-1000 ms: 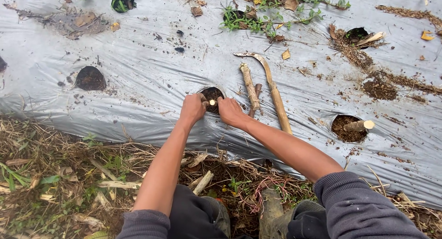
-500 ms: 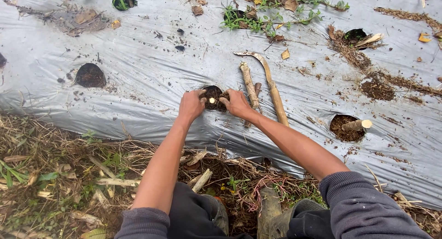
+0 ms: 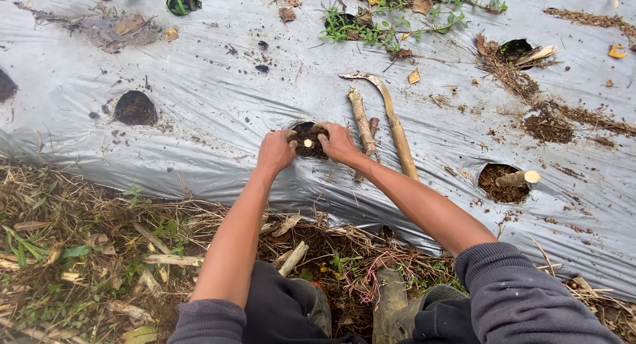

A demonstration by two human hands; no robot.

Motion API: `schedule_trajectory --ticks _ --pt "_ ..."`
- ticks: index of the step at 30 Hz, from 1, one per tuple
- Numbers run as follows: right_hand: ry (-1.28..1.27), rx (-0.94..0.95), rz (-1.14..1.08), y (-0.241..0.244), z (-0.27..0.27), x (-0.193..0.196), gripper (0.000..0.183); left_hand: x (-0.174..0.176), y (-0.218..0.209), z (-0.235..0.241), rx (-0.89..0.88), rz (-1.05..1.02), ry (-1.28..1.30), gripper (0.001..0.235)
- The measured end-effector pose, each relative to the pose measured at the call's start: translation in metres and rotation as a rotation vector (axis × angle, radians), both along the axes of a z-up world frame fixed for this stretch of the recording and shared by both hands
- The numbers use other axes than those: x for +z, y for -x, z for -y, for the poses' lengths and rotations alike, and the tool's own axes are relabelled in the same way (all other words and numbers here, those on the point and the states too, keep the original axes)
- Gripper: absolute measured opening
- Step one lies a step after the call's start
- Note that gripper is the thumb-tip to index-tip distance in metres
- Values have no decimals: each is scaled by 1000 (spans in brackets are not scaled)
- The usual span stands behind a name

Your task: Planting cassava stalks into holes in plastic mulch in a field.

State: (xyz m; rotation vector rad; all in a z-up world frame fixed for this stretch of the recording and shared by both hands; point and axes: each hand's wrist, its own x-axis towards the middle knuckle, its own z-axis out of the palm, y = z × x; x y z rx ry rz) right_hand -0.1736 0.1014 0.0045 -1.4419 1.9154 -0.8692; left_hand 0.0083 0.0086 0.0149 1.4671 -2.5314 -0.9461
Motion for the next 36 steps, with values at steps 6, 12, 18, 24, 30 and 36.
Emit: schedule_trajectory --ticks 6,12,18,24,30,36 --pt "-91 -26 -162 -8 -14 -4 28 -5 3 -5 -19 24 -7 35" --pt "-93 -26 -166 -5 -18 19 31 -26 6 2 -77 82 42 35" --pt "-18 19 -111 3 3 -35 26 -80 5 23 -220 103 291 36" --pt "5 41 -164 -3 -4 -17 22 13 8 -9 -374 107 430 50" --pt "-16 124 -266 -15 -22 -14 31 -59 24 15 -408 277 635 29" --pt "-129 28 -113 -26 -33 32 39 -103 23 31 -355 220 474 23"
